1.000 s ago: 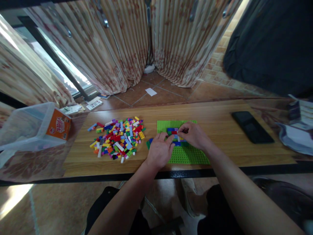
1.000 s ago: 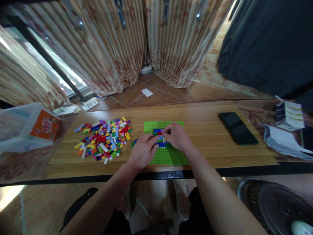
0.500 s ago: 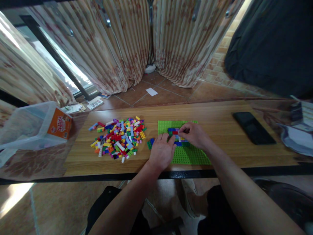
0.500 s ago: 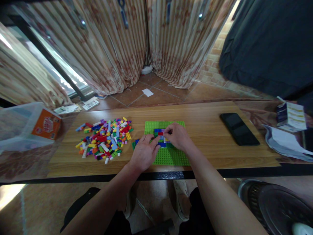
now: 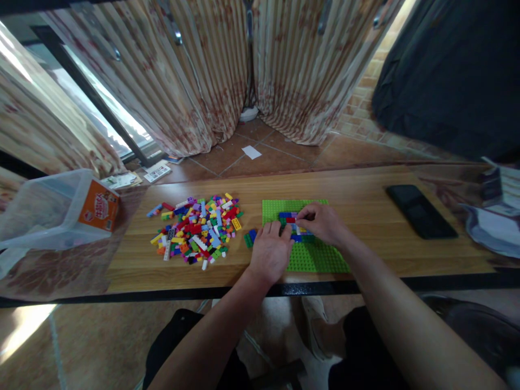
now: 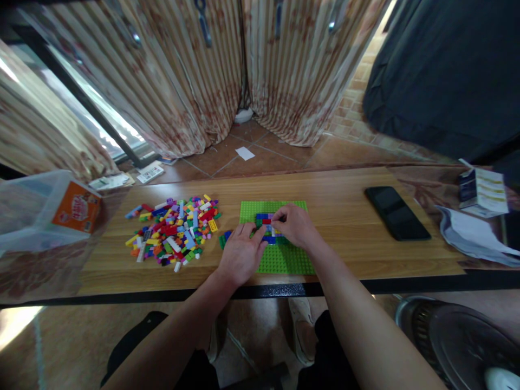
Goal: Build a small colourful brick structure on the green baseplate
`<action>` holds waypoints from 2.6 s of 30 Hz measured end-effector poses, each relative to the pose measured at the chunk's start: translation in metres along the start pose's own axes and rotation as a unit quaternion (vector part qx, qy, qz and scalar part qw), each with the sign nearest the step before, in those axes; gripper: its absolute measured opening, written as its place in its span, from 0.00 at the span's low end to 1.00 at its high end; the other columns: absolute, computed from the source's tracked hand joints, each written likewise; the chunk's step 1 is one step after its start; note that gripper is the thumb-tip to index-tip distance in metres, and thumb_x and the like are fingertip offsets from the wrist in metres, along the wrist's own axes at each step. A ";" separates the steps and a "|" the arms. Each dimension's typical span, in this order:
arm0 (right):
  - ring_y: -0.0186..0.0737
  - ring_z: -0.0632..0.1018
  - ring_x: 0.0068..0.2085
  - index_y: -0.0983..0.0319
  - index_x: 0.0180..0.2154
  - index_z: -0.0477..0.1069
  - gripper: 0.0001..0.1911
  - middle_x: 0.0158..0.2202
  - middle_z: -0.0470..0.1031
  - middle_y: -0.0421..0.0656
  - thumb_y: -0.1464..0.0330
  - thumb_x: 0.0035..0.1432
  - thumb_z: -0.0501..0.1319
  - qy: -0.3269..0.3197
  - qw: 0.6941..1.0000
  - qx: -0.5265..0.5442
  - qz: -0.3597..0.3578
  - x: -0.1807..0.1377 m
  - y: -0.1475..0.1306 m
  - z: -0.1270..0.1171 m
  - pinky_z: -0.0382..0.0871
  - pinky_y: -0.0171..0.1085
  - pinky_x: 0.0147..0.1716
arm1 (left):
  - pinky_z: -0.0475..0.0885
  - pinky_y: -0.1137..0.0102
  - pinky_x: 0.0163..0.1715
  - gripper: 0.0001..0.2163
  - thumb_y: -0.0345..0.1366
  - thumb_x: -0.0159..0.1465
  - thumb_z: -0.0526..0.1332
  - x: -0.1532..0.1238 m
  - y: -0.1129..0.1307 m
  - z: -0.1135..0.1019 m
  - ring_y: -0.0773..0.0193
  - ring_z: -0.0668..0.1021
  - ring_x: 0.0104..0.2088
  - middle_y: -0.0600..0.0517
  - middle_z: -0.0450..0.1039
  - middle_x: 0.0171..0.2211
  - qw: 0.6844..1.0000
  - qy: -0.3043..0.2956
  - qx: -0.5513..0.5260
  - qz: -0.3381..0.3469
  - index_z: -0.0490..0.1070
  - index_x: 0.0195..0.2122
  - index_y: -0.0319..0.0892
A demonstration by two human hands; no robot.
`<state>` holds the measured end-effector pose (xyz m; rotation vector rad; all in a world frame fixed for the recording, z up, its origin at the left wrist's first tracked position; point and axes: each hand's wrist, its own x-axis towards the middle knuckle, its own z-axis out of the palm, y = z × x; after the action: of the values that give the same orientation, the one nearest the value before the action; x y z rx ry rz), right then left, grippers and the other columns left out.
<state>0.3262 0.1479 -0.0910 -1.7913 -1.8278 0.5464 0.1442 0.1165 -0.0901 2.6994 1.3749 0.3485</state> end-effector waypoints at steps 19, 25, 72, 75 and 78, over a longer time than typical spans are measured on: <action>0.37 0.74 0.30 0.61 0.22 0.78 0.03 0.27 0.77 0.42 0.72 0.45 0.67 0.000 1.000 0.014 0.026 0.002 -0.004 0.001 0.66 0.36 0.31 | 0.69 0.60 0.44 0.17 0.38 0.69 0.55 0.002 0.012 -0.005 0.53 0.71 0.47 0.43 0.69 0.47 0.998 -0.040 0.042 -0.030 0.67 0.56 0.39; 0.39 0.75 0.31 0.62 0.23 0.78 0.03 0.29 0.77 0.43 0.72 0.45 0.66 -0.009 0.999 -0.003 0.044 0.002 -0.006 0.003 0.67 0.36 0.32 | 0.68 0.55 0.45 0.17 0.38 0.68 0.55 0.001 0.020 -0.001 0.51 0.72 0.46 0.41 0.70 0.46 0.997 -0.033 0.060 -0.042 0.67 0.56 0.36; 0.51 0.70 0.52 0.57 0.50 0.73 0.16 0.53 0.74 0.46 0.69 0.60 0.58 0.006 0.935 0.018 -0.354 -0.035 -0.180 0.127 0.65 0.51 0.52 | 0.67 0.76 0.27 0.07 0.36 0.57 0.61 -0.036 -0.175 -0.092 0.72 0.72 0.23 0.55 0.71 0.24 0.601 0.499 -0.521 -0.344 0.74 0.27 0.38; 0.53 0.69 0.54 0.56 0.49 0.74 0.16 0.53 0.74 0.44 0.71 0.59 0.59 0.004 0.933 0.008 -0.359 -0.030 -0.191 0.142 0.64 0.52 0.52 | 0.68 0.76 0.27 0.07 0.37 0.57 0.61 -0.038 -0.169 -0.094 0.72 0.72 0.23 0.55 0.72 0.25 0.602 0.486 -0.532 -0.346 0.75 0.28 0.38; 0.54 0.69 0.54 0.56 0.46 0.77 0.14 0.48 0.78 0.44 0.71 0.60 0.58 0.007 0.936 0.012 -0.353 -0.026 -0.192 0.156 0.63 0.53 0.51 | 0.68 0.76 0.27 0.07 0.37 0.57 0.61 -0.039 -0.167 -0.096 0.72 0.72 0.23 0.55 0.71 0.24 0.601 0.480 -0.540 -0.343 0.75 0.27 0.38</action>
<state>0.0784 0.1240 -0.0976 -0.9923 -2.2543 0.2639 -0.0325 0.1816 -0.0343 0.7778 1.3981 1.8860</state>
